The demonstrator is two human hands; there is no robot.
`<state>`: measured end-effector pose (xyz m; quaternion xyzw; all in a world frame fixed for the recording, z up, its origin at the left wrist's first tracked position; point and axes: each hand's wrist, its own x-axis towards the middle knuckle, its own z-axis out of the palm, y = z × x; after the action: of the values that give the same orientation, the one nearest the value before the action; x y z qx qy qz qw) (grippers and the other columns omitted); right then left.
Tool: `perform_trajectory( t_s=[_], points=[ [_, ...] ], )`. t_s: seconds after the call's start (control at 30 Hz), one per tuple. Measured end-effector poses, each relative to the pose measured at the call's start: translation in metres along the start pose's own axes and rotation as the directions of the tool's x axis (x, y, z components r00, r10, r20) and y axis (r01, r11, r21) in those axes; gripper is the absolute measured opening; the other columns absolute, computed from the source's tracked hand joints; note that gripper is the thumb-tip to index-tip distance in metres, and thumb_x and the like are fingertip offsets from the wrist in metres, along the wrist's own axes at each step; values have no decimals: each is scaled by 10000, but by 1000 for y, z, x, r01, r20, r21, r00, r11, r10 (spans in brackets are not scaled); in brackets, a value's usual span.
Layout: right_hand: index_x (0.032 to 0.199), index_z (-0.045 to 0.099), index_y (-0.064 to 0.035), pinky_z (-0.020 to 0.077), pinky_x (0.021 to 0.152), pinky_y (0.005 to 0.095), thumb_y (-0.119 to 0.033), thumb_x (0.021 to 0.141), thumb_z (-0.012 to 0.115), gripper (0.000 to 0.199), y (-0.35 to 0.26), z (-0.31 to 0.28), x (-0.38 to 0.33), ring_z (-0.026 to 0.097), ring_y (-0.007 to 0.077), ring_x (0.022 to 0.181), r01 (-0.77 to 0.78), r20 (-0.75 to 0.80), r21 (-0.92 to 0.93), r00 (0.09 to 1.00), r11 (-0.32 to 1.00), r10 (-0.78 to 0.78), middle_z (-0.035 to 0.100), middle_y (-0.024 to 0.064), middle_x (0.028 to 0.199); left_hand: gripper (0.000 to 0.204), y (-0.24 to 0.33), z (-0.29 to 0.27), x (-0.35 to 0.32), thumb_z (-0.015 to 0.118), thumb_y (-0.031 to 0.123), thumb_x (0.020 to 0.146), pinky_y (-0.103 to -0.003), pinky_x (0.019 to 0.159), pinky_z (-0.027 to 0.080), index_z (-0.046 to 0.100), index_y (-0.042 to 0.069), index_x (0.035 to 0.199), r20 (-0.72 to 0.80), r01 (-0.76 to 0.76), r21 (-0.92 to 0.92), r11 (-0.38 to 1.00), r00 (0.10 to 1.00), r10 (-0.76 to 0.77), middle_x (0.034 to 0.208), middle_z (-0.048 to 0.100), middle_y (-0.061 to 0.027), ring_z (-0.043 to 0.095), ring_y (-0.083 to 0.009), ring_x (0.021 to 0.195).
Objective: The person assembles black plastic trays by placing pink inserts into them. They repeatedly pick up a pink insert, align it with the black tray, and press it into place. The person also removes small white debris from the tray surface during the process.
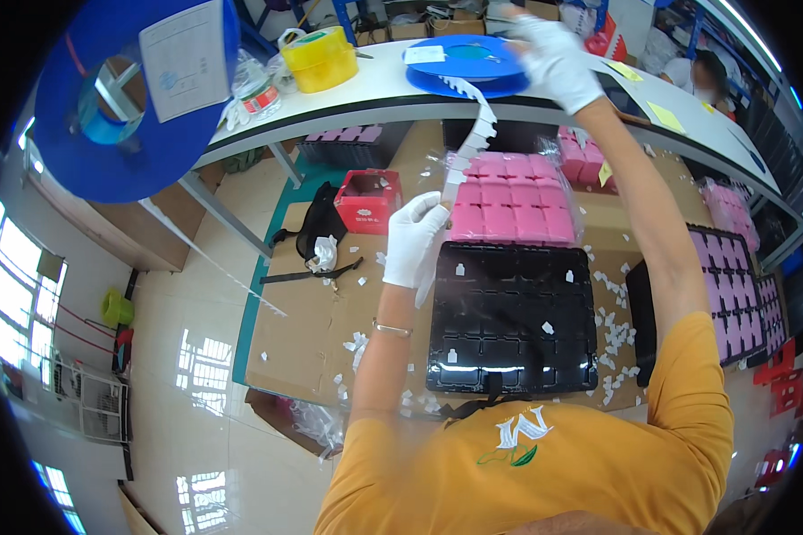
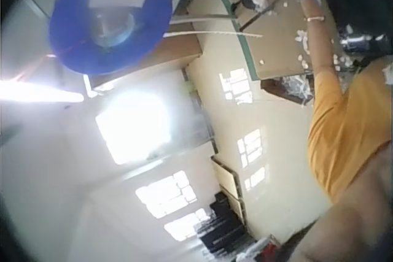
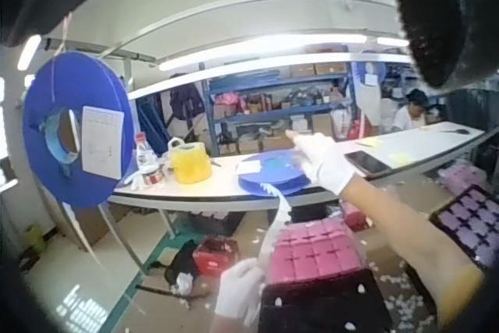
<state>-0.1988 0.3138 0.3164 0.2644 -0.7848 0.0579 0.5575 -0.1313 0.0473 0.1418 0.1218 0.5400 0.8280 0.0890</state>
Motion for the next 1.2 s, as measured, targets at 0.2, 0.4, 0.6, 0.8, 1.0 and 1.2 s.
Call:
perform_trajectory(
  t_s=[0.2, 0.4, 0.6, 0.8, 1.0, 1.2],
  points=[
    [1234, 606, -148, 494, 701, 394, -91, 828, 652, 413, -26, 8, -12, 622, 302, 767, -36, 229, 30, 973, 999, 28, 632, 153, 814, 185, -1, -19, -6, 624, 28, 864, -202, 695, 464, 675, -5, 1039, -36, -28, 153, 988, 999, 34, 912, 665, -9, 595, -65, 786],
    [979, 650, -109, 495, 677, 421, -93, 833, 522, 195, -3, -2, -23, 647, 307, 808, -150, 65, -482, 976, 863, 206, 662, 144, 815, 207, -4, -37, -7, 594, 26, 871, -233, 690, 498, 647, -39, 1060, -17, -57, 211, 976, 998, 62, 918, 675, -58, 631, -101, 782],
    [1074, 630, -104, 416, 553, 420, -82, 727, 627, 348, -172, -14, -104, 544, 287, 635, -4, 277, 37, 961, 999, -6, 530, 103, 676, 235, -7, -25, -28, 602, 22, 866, -218, 700, 492, 638, -50, 1087, -54, -25, 108, 994, 998, 31, 919, 676, -50, 624, -92, 786],
    [1179, 618, -126, 396, 574, 378, -148, 790, 619, 390, -223, -11, -142, 557, 248, 688, -183, 520, -16, 838, 983, 165, 530, 71, 722, 241, -13, -7, -43, 623, 28, 882, -216, 693, 485, 628, -59, 1106, -121, -49, 87, 995, 991, 59, 946, 667, -56, 602, -78, 784],
    [1173, 618, -72, 392, 549, 376, -121, 787, 609, 389, -231, -19, -135, 551, 244, 661, -229, 353, 63, 916, 971, 193, 527, 71, 708, 224, -2, -1, -51, 620, 26, 888, -213, 731, 478, 630, -58, 1095, -65, -112, 93, 989, 991, 119, 971, 654, -51, 595, -89, 825],
    [1134, 635, -55, 401, 545, 372, -99, 795, 597, 344, -226, -9, -139, 547, 241, 650, -169, 344, 0, 925, 986, 159, 538, 71, 715, 206, -5, -1, -49, 596, -2, 876, -220, 751, 480, 639, -65, 1068, -27, -169, 204, 964, 984, 178, 974, 647, -45, 598, -90, 839]
  ],
)
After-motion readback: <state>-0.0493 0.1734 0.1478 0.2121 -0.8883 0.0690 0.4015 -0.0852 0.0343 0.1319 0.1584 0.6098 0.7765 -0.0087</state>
